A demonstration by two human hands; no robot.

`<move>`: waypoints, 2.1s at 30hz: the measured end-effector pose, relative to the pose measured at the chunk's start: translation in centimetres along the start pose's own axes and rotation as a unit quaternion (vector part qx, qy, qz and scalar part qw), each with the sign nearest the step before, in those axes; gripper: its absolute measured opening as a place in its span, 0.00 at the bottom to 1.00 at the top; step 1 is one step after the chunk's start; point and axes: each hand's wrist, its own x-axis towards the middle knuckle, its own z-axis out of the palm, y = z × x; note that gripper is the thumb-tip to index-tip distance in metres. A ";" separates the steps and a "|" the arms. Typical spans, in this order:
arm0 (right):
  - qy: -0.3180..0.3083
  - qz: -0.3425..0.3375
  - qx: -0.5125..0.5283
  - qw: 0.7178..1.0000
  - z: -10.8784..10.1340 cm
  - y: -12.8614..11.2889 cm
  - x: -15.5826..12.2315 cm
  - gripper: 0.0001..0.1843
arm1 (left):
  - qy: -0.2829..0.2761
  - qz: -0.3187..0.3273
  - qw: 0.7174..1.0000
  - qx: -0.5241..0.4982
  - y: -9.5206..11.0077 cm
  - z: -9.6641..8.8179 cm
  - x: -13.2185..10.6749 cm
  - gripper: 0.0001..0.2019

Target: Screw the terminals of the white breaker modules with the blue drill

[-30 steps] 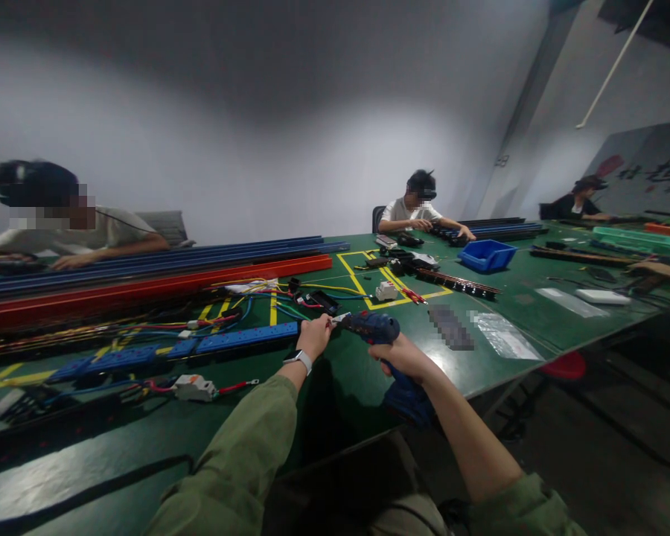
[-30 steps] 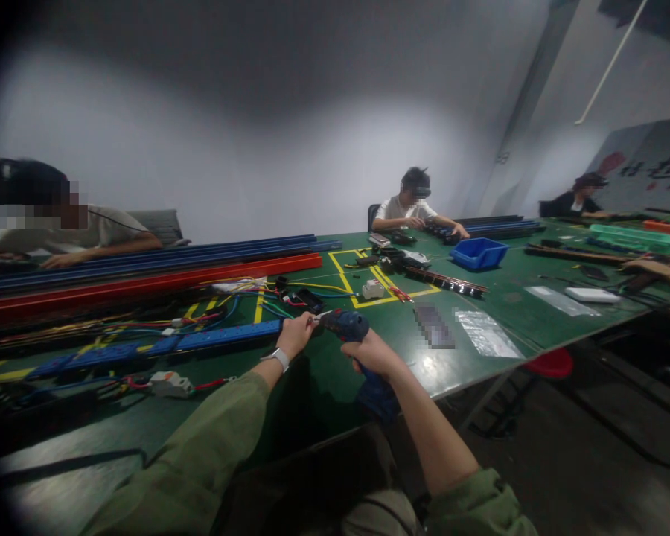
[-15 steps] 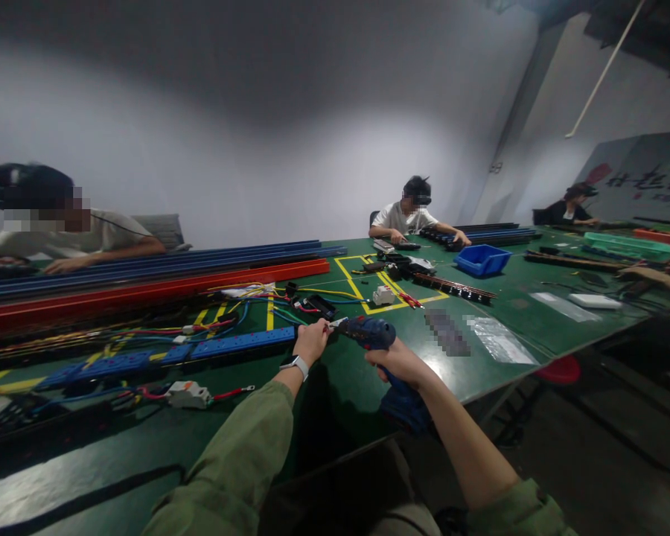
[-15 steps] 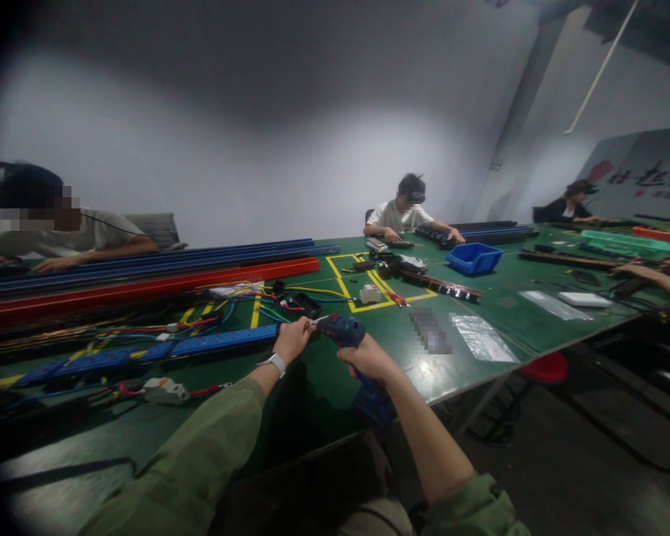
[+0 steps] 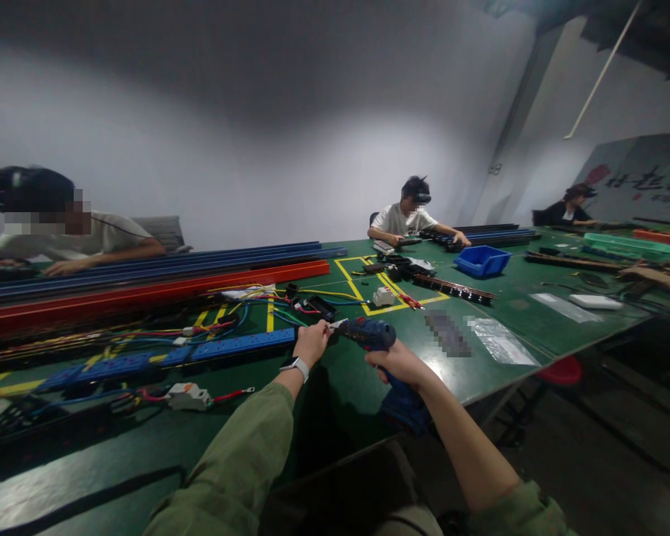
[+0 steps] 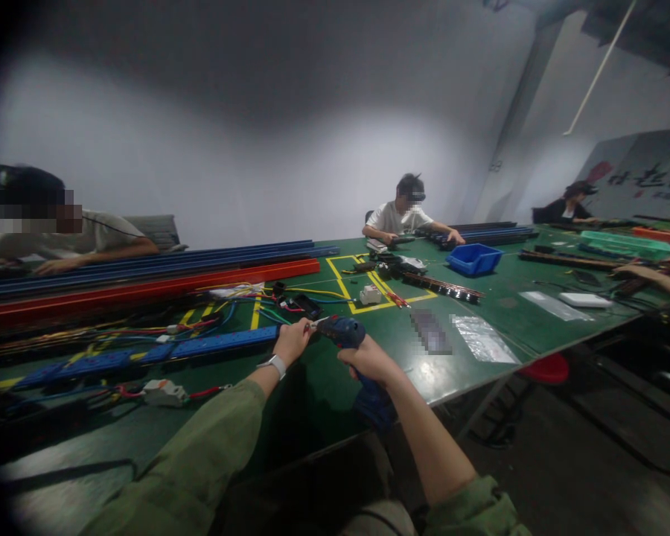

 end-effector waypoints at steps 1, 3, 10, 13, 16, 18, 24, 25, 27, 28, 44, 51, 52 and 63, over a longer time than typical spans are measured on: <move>0.001 0.000 0.000 1.000 0.0 0.0 0.0 0.08 | -0.002 -0.002 1.000 -0.001 0.0 0.0 0.0 0.12; 0.001 0.000 -0.001 1.000 0.1 -0.1 0.0 0.07 | -0.003 -0.008 1.000 -0.002 0.1 -0.1 0.0 0.12; -0.003 0.001 0.007 1.000 0.1 -0.4 -0.2 0.06 | 0.001 -0.002 1.000 -0.005 -0.2 0.2 0.0 0.12; -0.003 0.008 0.004 1.000 0.1 -0.4 -0.3 0.05 | 0.005 0.001 1.000 -0.004 -0.3 0.3 0.1 0.12; -0.007 0.009 -0.002 1.000 0.1 -0.4 -0.3 0.04 | 0.008 0.004 1.000 -0.006 -0.3 0.4 0.1 0.12; -0.005 0.006 0.000 1.000 0.1 -0.5 -0.3 0.05 | 0.008 0.003 1.000 -0.005 -0.3 0.4 0.1 0.12; -0.007 0.012 -0.004 1.000 0.1 -0.7 -0.4 0.04 | 0.004 0.000 1.000 -0.003 -0.3 0.4 0.1 0.11; -0.007 0.010 -0.004 1.000 0.1 -0.7 -0.4 0.04 | 0.005 0.001 1.000 -0.003 -0.4 0.5 0.1 0.12; -0.006 0.007 -0.003 1.000 0.0 -0.6 -0.4 0.05 | 0.007 0.006 1.000 -0.002 -0.4 0.5 0.2 0.12; -0.005 0.007 -0.003 1.000 0.0 -0.5 -0.4 0.05 | 0.009 0.008 1.000 -0.001 -0.5 0.6 0.2 0.12; -0.013 -0.002 -0.014 1.000 0.0 -0.4 -0.3 0.06 | 0.010 0.009 1.000 0.004 0.0 0.0 -0.1 0.13; -0.014 -0.007 -0.010 1.000 -0.1 -0.4 -0.3 0.07 | 0.011 0.008 1.000 0.002 -0.1 0.0 -0.1 0.13; -0.016 -0.005 -0.009 1.000 -0.1 -0.5 -0.3 0.07 | 0.014 0.010 1.000 0.001 -0.1 0.1 -0.1 0.13; -0.016 -0.013 -0.002 1.000 0.0 0.2 0.0 0.05 | 0.018 0.016 1.000 0.000 -0.1 0.2 -0.1 0.13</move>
